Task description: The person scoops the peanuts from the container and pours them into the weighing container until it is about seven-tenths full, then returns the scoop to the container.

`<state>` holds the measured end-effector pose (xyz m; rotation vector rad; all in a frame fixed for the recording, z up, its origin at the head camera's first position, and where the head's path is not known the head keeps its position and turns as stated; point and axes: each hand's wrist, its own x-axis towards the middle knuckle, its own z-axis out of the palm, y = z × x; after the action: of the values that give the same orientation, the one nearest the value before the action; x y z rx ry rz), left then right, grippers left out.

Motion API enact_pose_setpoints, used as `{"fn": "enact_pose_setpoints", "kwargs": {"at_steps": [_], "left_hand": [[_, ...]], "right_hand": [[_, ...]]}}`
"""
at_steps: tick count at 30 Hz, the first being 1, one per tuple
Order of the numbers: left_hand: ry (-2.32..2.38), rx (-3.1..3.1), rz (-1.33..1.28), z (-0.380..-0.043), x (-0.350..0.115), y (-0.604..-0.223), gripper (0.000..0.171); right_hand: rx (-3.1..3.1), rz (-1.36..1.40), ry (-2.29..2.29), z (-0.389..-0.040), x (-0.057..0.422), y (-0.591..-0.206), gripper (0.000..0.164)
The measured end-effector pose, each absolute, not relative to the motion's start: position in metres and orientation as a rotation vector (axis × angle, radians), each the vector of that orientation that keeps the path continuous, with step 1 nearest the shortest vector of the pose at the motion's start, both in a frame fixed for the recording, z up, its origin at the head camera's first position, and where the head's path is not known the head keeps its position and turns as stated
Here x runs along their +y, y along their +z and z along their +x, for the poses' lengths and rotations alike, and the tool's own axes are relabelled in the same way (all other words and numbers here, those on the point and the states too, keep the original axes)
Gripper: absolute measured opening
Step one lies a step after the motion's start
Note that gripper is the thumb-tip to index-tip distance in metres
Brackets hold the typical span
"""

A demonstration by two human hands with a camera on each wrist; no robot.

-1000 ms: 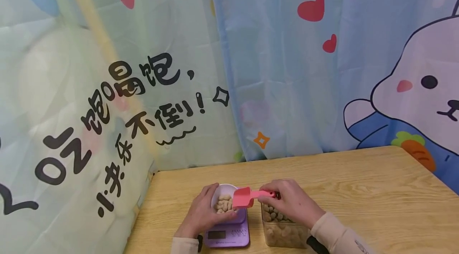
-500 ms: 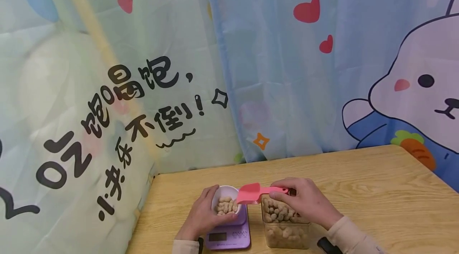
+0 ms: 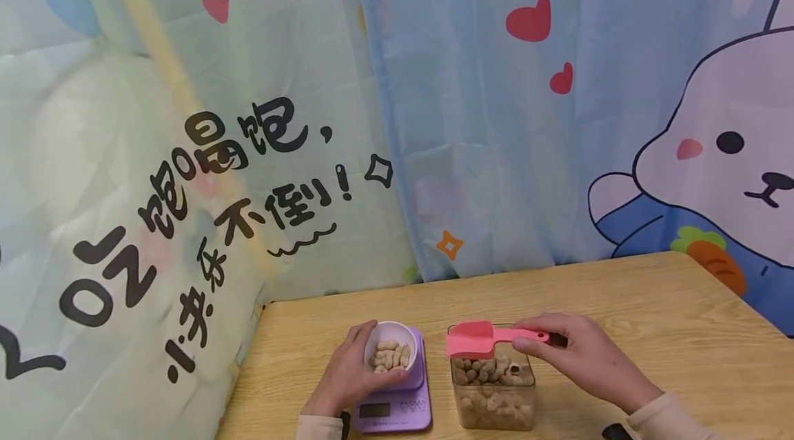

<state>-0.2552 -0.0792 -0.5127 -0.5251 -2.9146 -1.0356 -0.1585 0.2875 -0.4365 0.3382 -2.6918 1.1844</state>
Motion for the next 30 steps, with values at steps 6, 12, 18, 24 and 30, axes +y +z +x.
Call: {"fn": "enact_pose_setpoints", "kwargs": {"at_steps": [6, 12, 18, 24, 30], "left_hand": [[-1.036, -2.918, -0.512, -0.254, -0.082, -0.511, 0.113], [-1.030, -2.918, -0.513, -0.255, -0.084, -0.510, 0.114], [-1.003, -2.909, -0.538, -0.256, -0.083, -0.512, 0.114], [-0.974, -2.922, -0.549, -0.256, -0.081, -0.511, 0.115], [-0.871, -2.897, -0.650, -0.253, -0.074, -0.497, 0.124]], "right_hand": [[-2.745, 0.328, 1.116, -0.150, 0.306, -0.438, 0.026], [-2.805, 0.440, 0.994, -0.152, 0.311, -0.439, 0.021], [-2.828, 0.546, 0.959, -0.159, 0.302, -0.443, 0.020], [-2.856, 0.582, 1.000, -0.163, 0.297, -0.446, 0.024], [-2.880, 0.550, 0.987, -0.163, 0.295, -0.446, 0.028]]}}
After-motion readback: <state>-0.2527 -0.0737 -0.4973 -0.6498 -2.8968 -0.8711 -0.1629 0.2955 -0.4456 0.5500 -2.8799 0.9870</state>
